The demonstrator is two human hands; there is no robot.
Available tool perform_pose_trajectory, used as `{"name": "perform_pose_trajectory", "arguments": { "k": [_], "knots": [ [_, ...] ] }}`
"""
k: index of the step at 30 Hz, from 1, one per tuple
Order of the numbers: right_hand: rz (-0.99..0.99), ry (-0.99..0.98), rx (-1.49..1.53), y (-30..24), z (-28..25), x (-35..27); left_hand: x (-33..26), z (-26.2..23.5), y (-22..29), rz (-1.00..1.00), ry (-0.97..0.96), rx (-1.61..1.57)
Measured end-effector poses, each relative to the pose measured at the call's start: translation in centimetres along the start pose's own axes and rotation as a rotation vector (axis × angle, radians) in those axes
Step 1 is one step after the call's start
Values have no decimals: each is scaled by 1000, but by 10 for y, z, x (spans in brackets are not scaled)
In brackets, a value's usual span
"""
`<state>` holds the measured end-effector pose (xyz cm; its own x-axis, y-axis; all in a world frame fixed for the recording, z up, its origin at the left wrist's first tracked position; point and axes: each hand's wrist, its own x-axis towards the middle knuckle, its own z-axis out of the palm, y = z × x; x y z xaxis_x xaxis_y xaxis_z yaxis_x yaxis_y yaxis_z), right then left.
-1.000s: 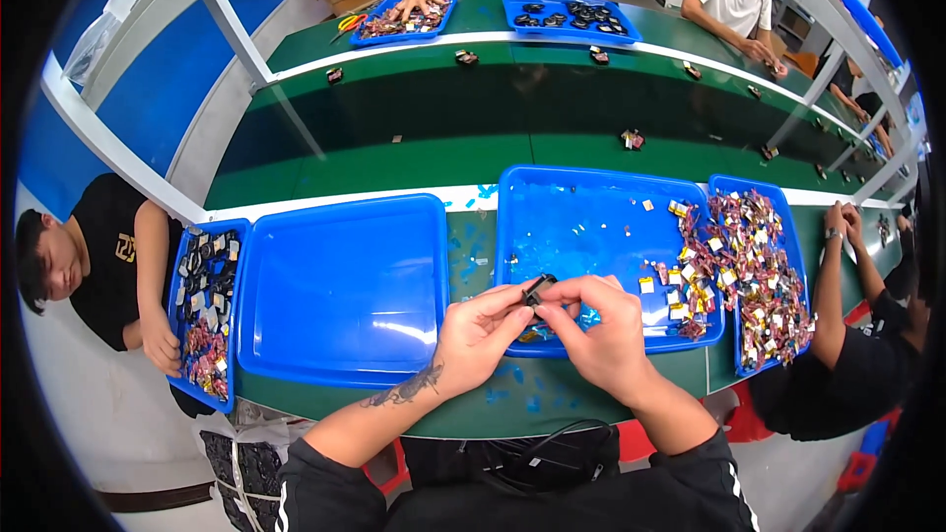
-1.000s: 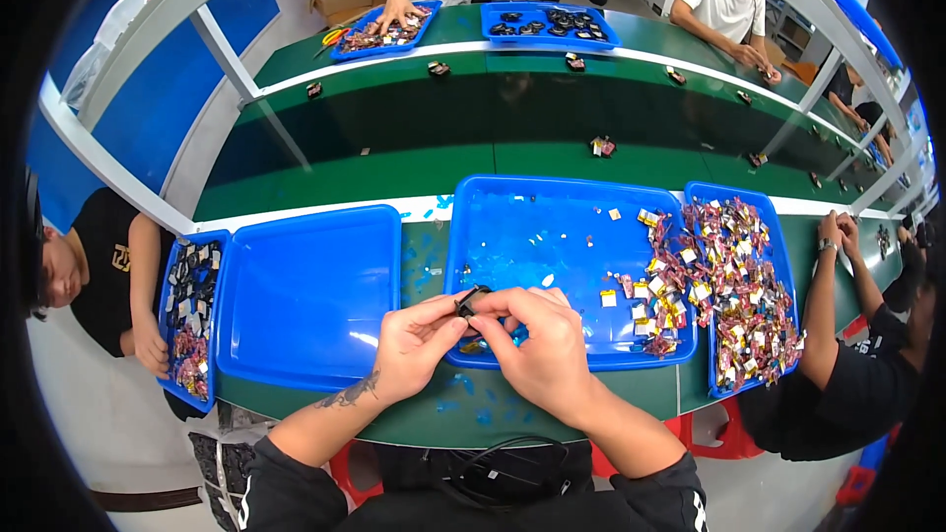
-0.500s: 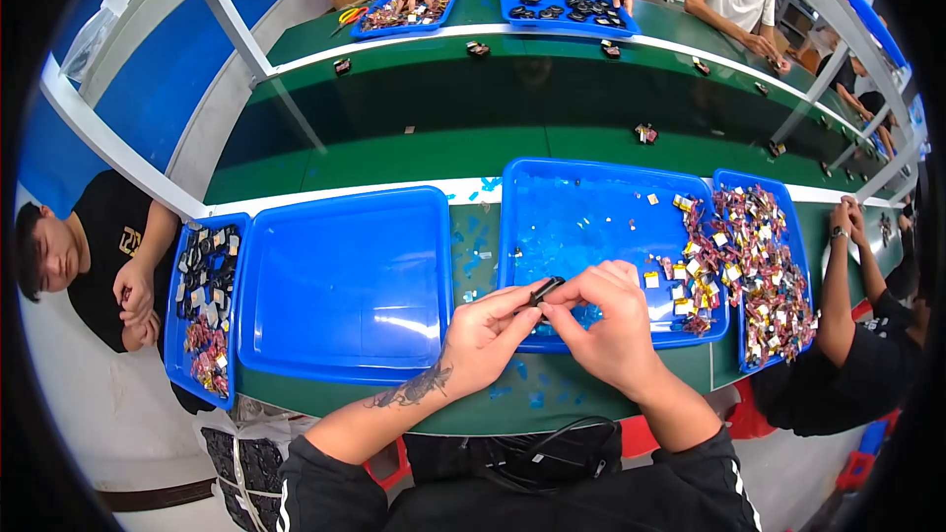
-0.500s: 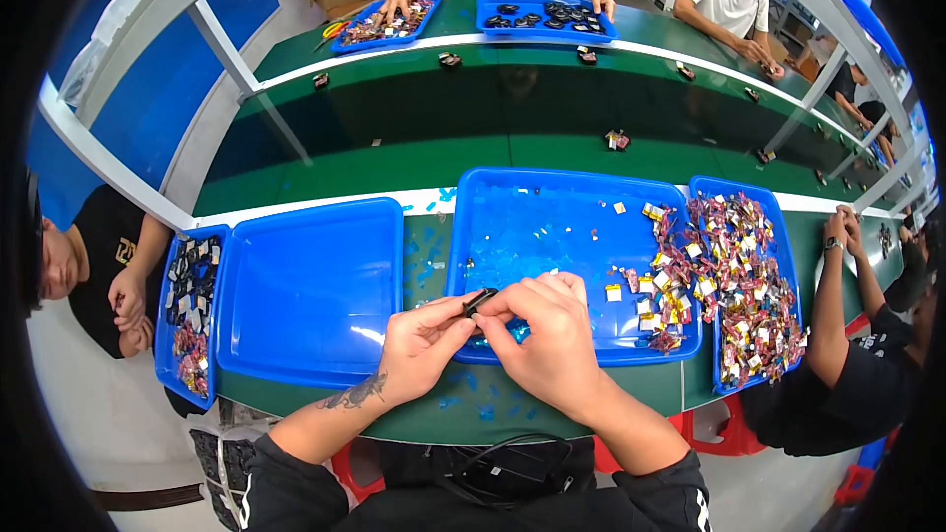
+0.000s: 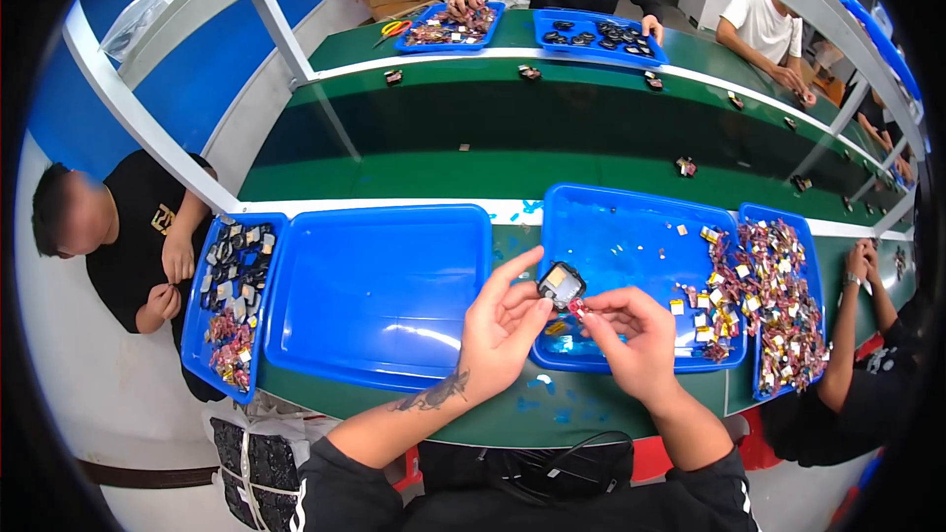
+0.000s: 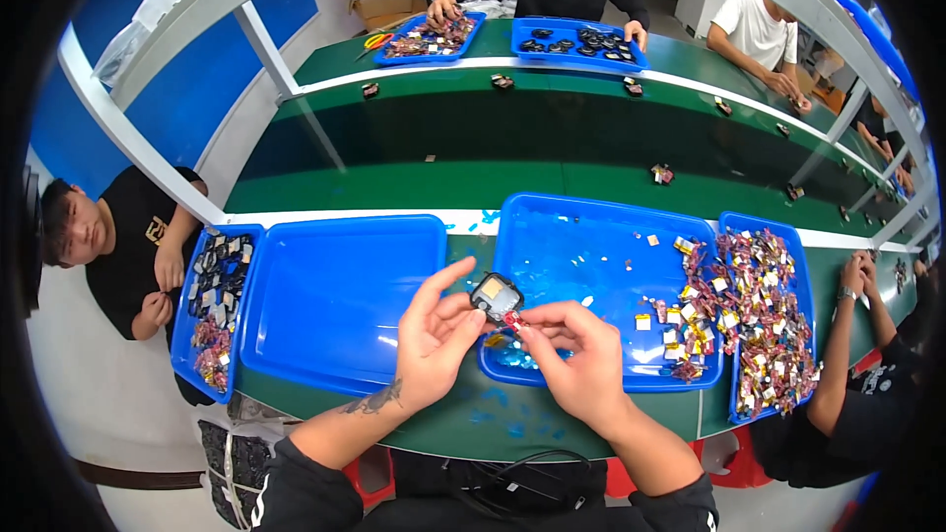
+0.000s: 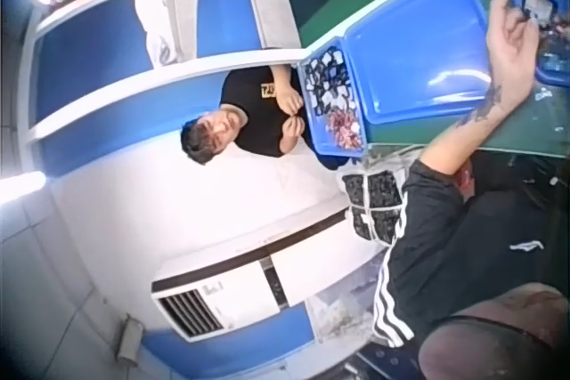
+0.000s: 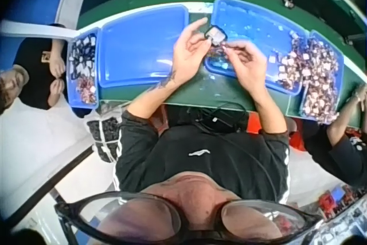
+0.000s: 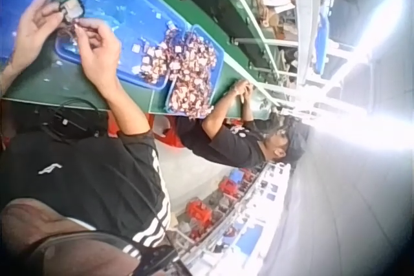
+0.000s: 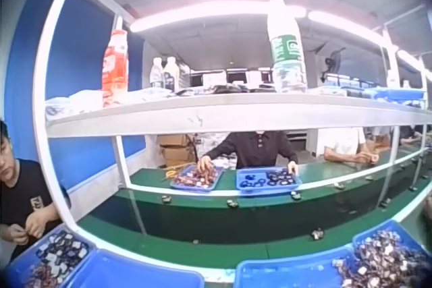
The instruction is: Assembling or inspecting small electronic components on a factory line, including cutting open a packaged tray and sorting components into trays.
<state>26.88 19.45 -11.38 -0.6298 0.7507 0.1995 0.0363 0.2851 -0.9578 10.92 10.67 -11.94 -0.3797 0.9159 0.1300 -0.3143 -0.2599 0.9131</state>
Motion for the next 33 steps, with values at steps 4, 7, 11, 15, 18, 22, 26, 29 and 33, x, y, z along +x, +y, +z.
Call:
{"name": "perform_pose_trajectory", "arguments": {
  "k": [4,7,11,15,18,22,26,29,33],
  "knots": [
    [187,-18,435,0,-3,3,6,-11,2,475,-266,796],
    [223,-85,477,2,-4,5,3,-3,6,447,-223,826],
    [254,-185,384,-1,-13,7,4,-10,5,378,-240,847],
    [-21,-89,-54,-4,-10,5,4,-10,6,83,-253,636],
    [256,-131,311,-4,-4,1,3,-9,3,-149,-176,432],
    [27,-9,32,1,2,-1,1,-5,-3,-159,-189,275],
    [-35,120,47,-1,10,-1,-1,1,-4,-105,-175,142],
    [0,168,120,3,13,0,0,-5,-12,-106,-194,37],
    [-117,223,-26,12,15,-3,-4,-1,-13,-129,-157,4]
  ]
}}
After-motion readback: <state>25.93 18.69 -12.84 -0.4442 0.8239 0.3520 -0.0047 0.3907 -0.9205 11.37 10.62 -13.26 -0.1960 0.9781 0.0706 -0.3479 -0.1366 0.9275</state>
